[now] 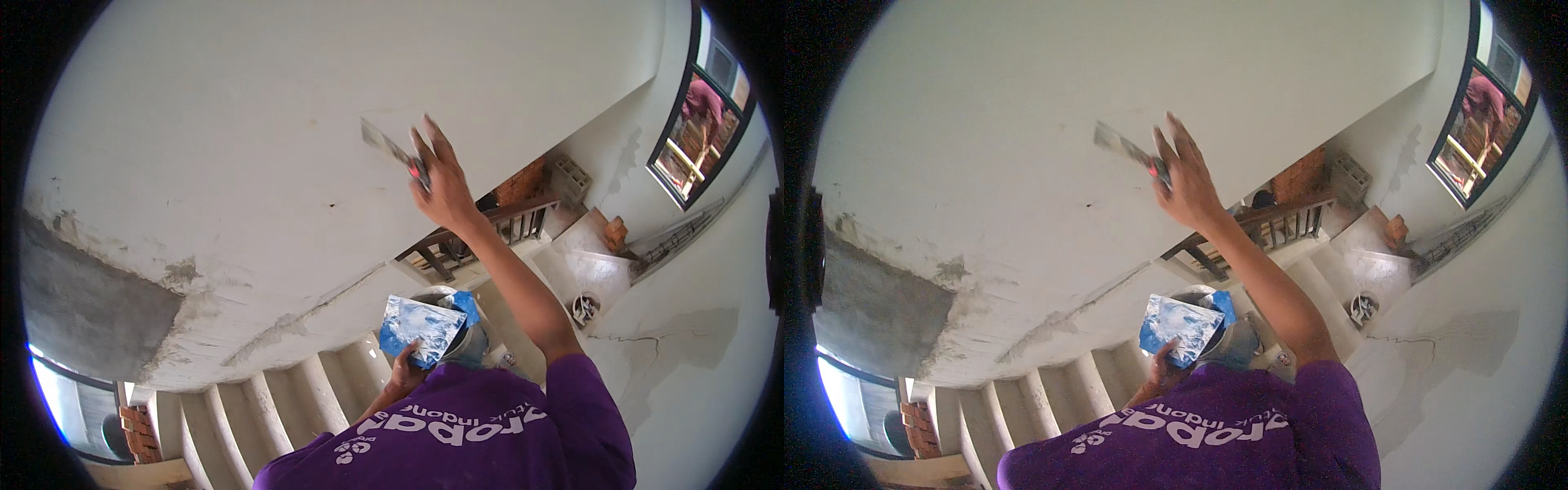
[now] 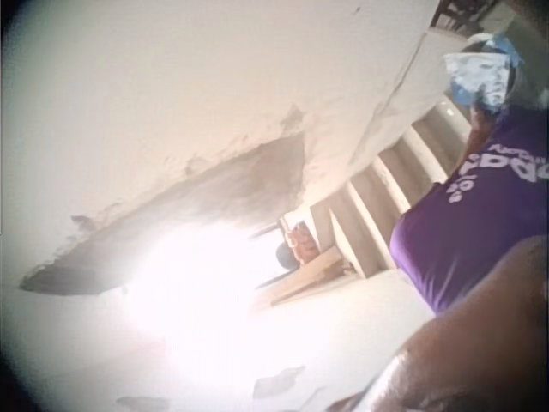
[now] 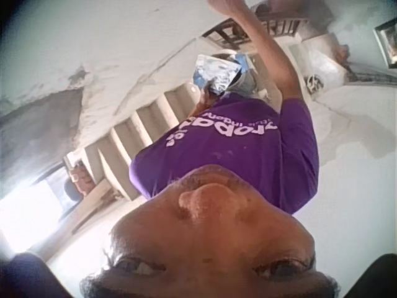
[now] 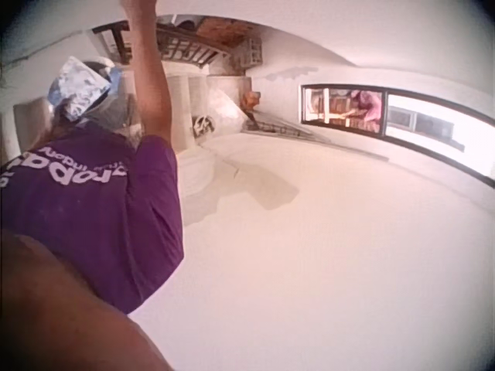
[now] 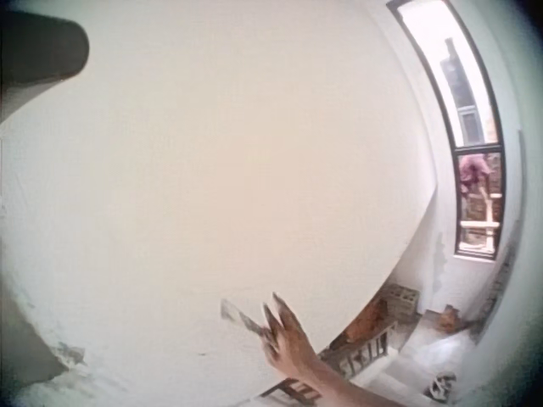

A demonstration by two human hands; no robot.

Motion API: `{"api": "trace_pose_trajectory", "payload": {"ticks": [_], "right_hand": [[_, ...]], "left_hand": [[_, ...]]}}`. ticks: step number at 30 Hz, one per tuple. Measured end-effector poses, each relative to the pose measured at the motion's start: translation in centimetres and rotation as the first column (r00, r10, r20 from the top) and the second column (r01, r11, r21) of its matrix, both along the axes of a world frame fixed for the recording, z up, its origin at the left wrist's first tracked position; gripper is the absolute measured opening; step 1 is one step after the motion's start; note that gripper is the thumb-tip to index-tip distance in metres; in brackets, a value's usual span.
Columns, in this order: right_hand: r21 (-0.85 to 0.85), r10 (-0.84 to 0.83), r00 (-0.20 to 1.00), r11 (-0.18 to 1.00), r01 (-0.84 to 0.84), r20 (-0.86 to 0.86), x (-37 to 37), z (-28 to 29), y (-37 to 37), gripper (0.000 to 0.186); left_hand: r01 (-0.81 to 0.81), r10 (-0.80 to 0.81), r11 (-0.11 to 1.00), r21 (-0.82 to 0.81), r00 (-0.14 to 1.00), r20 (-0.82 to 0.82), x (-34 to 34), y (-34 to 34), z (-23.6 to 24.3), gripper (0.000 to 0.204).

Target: The person applies plaster to a wall using a trowel, smoothing the surface in a stairwell. They repeatedly scoop plaster from a container and spread it onto the wall, working on different sections.

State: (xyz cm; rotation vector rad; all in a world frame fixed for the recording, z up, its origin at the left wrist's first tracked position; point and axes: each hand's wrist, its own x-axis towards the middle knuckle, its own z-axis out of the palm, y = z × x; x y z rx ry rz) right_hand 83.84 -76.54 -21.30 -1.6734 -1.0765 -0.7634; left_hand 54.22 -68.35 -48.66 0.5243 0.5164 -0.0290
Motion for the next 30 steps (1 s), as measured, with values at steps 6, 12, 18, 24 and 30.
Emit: {"api": "trace_pose_trajectory", "payload": {"ticks": [6, 12, 18, 24, 30], "right_hand": [[0.085, -0.009, 1.0, 0.996, 0.007, 0.025, 3.1, -1.7, 6.8, 0.067], [0.077, -0.01, 0.996, 0.997, 0.003, 0.092, 5.8, -2.0, 4.5, 0.058], [0.082, 0.04, 0.989, 0.995, -0.052, 0.14, 9.4, -1.9, 0.7, 0.047], [-0.124, 0.335, 0.735, 0.861, -0.493, -0.589, 5.1, -8.0, 1.0, 0.022], [-0.147, 0.255, 0.37, 0.611, -0.778, -0.894, 5.3, -8.6, 0.8, 0.033]], "left_hand": [[-0.166, 0.166, 0.986, -0.024, 0.986, 0.0, 1.8, -0.2, -0.7, 0.05], [-0.408, 0.409, 0.913, 0.031, 0.912, -0.03, 3.7, -1.4, 1.9, 0.046], [-0.427, 0.43, 0.9, 0.089, 0.902, -0.018, 3.8, -2.4, 1.9, 0.046], [-0.511, 0.509, 0.859, -0.033, 0.859, -0.057, -0.3, -4.9, -0.2, 0.05], [-0.594, 0.582, 0.8, -0.077, 0.802, -0.135, -4.3, -8.1, -3.2, 0.048]]}}
